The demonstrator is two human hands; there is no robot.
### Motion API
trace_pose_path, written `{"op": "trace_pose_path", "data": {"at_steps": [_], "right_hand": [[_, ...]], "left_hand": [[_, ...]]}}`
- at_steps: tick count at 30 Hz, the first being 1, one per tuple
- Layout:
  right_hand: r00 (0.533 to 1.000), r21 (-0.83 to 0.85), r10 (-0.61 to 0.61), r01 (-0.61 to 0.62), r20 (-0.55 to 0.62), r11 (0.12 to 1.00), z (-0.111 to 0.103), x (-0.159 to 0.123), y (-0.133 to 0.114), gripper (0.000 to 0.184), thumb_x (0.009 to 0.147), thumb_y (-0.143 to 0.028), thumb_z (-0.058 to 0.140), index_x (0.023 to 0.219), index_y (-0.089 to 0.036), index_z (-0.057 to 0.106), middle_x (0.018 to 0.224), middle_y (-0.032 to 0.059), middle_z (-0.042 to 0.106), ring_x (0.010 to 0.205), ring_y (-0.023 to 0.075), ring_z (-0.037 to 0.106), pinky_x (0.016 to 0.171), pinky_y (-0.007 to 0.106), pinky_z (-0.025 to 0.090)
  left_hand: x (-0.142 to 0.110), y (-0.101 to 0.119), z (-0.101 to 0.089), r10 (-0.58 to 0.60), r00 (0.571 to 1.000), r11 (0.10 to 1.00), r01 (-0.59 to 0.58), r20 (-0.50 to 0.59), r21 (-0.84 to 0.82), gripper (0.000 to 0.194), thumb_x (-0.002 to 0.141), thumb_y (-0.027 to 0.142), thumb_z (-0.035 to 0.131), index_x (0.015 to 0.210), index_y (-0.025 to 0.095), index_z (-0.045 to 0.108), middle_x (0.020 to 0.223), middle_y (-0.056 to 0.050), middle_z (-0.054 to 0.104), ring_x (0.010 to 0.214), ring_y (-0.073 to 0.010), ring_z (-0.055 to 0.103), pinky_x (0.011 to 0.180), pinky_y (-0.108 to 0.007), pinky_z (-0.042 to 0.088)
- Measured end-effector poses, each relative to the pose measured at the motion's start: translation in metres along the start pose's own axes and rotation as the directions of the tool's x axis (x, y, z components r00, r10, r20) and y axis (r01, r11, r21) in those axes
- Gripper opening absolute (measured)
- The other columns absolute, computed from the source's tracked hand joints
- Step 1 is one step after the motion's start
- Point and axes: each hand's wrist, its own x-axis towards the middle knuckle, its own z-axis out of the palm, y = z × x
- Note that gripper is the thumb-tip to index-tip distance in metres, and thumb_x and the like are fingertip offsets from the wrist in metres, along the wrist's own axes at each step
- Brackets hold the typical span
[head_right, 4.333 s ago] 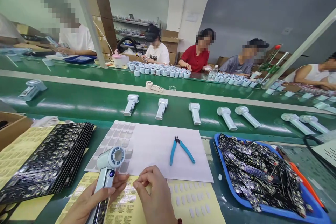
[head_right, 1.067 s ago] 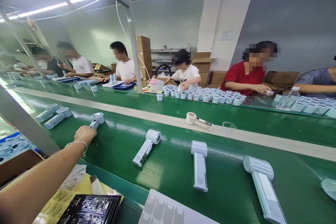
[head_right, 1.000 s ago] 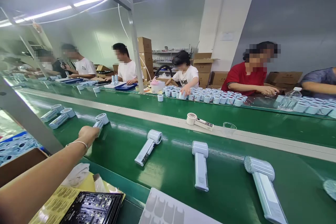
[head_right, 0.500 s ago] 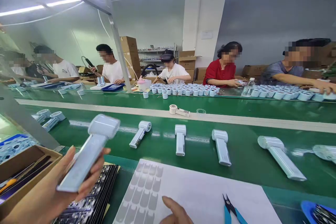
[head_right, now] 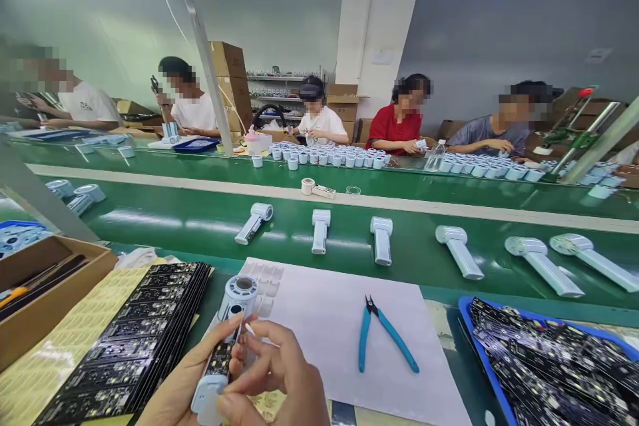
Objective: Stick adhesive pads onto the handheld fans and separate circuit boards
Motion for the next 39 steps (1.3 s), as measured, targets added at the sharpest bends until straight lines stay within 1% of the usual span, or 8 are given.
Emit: {"op": "trace_pose_path", "data": {"at_steps": [7, 17, 22, 26, 30, 34, 36, 39], "right_hand": [[0.999, -0.013, 0.039, -0.038, 0.015, 0.999, 0.008, -0.002, -0.006, 0.048, 0.066, -0.015, 0.069, 0.113, -0.022, 0.062, 0.071, -0.0005, 0.078, 0.111, 0.0251, 0.071, 0.088, 0.034, 0.06], [0.992, -0.093, 0.13, -0.13, -0.007, 0.987, 0.011, -0.007, -0.018, 0.048, 0.067, -0.018, 0.068, 0.114, -0.022, 0.063, 0.07, -0.0008, 0.075, 0.113, 0.0282, 0.07, 0.088, 0.036, 0.058], [0.996, -0.129, 0.092, -0.091, 0.008, 0.988, 0.01, -0.009, -0.018, 0.047, 0.069, -0.017, 0.067, 0.115, -0.024, 0.063, 0.072, -0.002, 0.076, 0.105, 0.0255, 0.073, 0.088, 0.034, 0.058], [0.994, -0.294, -0.113, 0.11, 0.008, 0.949, 0.01, -0.014, -0.005, 0.054, 0.074, -0.016, 0.068, 0.126, -0.028, 0.06, 0.078, -0.0037, 0.076, 0.091, 0.0218, 0.076, 0.085, 0.032, 0.06], [0.936, -0.497, -0.351, 0.285, -0.042, 0.82, 0.009, -0.016, 0.01, 0.073, 0.072, -0.025, 0.079, 0.138, -0.032, 0.049, 0.1, 0.0016, 0.073, 0.101, 0.027, 0.073, 0.076, 0.033, 0.062], [0.966, -0.313, -0.15, 0.079, -0.211, 0.947, -0.005, -0.014, 0.015, 0.081, 0.073, -0.042, 0.081, 0.143, -0.031, 0.041, 0.124, 0.0077, 0.058, 0.092, 0.0234, 0.071, 0.056, 0.026, 0.058], [0.972, -0.223, -0.041, -0.011, -0.231, 0.975, -0.019, -0.015, 0.016, 0.061, 0.085, -0.046, 0.069, 0.138, -0.029, 0.047, 0.12, 0.0075, 0.057, 0.088, 0.0201, 0.069, 0.054, 0.024, 0.056], [0.989, -0.315, 0.026, -0.071, -0.145, 0.946, -0.041, -0.023, 0.022, 0.027, 0.088, -0.039, 0.064, 0.11, -0.024, 0.066, 0.117, 0.0081, 0.059, 0.088, 0.0196, 0.065, 0.053, 0.022, 0.051]], "left_hand": [[-0.008, -0.007, 0.0, 0.022, 0.999, 0.997, -0.02, 0.028, -0.075, 0.015, 0.086, 0.005, 0.063, 0.081, 0.018, 0.056, 0.058, 0.001, 0.059, 0.045, -0.0074, 0.056, 0.046, -0.017, 0.049], [-0.008, -0.008, -0.002, -0.022, 1.0, 0.995, 0.019, -0.023, -0.102, 0.015, 0.085, 0.004, 0.064, 0.088, 0.016, 0.056, 0.059, 0.0, 0.059, 0.045, -0.0097, 0.057, 0.046, -0.02, 0.051], [-0.012, -0.008, -0.001, -0.033, 0.999, 0.993, 0.031, -0.015, -0.111, 0.011, 0.089, 0.007, 0.061, 0.087, 0.017, 0.056, 0.06, -0.001, 0.059, 0.046, -0.0092, 0.057, 0.046, -0.02, 0.052], [-0.013, -0.011, 0.0, -0.057, 0.998, 0.987, 0.061, 0.028, -0.147, 0.016, 0.09, 0.008, 0.058, 0.078, 0.017, 0.055, 0.058, 0.0, 0.057, 0.046, -0.0083, 0.057, 0.047, -0.018, 0.052], [-0.02, -0.015, 0.004, -0.031, 0.999, 0.988, 0.032, 0.013, -0.154, 0.015, 0.091, 0.008, 0.057, 0.078, 0.017, 0.057, 0.06, 0.0, 0.058, 0.045, -0.0073, 0.057, 0.045, -0.015, 0.052], [-0.025, -0.011, 0.005, -0.146, 0.989, 0.973, 0.143, -0.003, -0.179, 0.011, 0.093, 0.007, 0.052, 0.088, 0.012, 0.06, 0.066, -0.001, 0.059, 0.044, -0.0044, 0.056, 0.043, -0.011, 0.049], [-0.022, -0.01, -0.003, -0.103, 0.995, 0.992, 0.103, -0.001, -0.075, 0.01, 0.09, 0.005, 0.054, 0.089, 0.011, 0.062, 0.066, -0.001, 0.06, 0.043, -0.0051, 0.056, 0.044, -0.013, 0.052], [-0.013, -0.017, -0.022, 0.043, 0.999, 0.991, -0.043, 0.001, 0.129, 0.016, 0.077, -0.002, 0.065, 0.089, 0.01, 0.066, 0.07, -0.005, 0.068, 0.053, -0.0128, 0.065, 0.055, -0.021, 0.059]]}}
